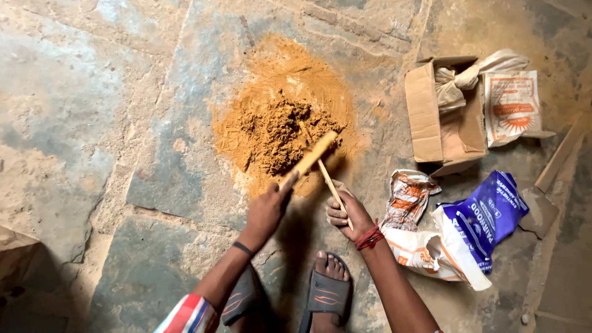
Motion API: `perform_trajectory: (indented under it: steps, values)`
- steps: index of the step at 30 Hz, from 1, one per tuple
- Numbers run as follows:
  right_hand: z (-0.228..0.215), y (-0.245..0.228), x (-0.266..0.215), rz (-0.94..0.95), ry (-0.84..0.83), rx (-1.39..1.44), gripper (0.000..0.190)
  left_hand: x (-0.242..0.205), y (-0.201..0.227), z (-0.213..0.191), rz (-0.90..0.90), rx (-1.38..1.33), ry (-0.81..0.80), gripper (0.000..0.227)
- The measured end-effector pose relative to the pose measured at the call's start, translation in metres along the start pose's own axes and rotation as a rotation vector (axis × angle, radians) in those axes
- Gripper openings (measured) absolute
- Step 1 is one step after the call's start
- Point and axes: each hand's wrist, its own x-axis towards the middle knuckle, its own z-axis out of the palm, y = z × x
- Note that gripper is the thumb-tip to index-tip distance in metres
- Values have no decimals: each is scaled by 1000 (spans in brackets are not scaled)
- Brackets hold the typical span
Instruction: The person mixes adhesive powder with liquid on the floor using wooden sticks.
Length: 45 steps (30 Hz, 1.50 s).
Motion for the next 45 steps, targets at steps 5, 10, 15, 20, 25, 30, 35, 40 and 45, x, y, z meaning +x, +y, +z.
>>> perform_trajectory:
  steps: [5, 10, 15, 20, 25, 30, 35, 40, 45]
  values:
    - [2, -1, -2, -9, 12, -4, 36, 46, -44, 4, 30, 31, 31, 60]
    - [-2, -3, -8, 35, 17, 78, 27, 78, -47, -18, 31, 88, 154, 63]
    - [11, -2, -21, 40, 97, -84, 56, 44, -14, -37, 68, -577, 322, 45]
    - [4, -2, -17, -8, -10, -131, 56, 6, 9, -26, -87, -533, 135, 46]
    - [26, -3, -28, -102, 92, -306, 57, -15, 6, -6, 76, -507, 179, 39]
    - [37, 4, -42, -154, 229, -556, 55, 3, -9, 15, -169, -745, 0, 40]
    - [21, 21, -48, -311, 469, -994, 37, 11, -10, 3, -366, -1527, -228, 40]
    - [-1, 44, -42, -839, 492, -1516, 30, 7, -4, -14, -480, -1712, -270, 40]
    - [59, 36, -49, -705, 564, -1664, 46, 4, -9, -3, -617, -2260, -285, 38]
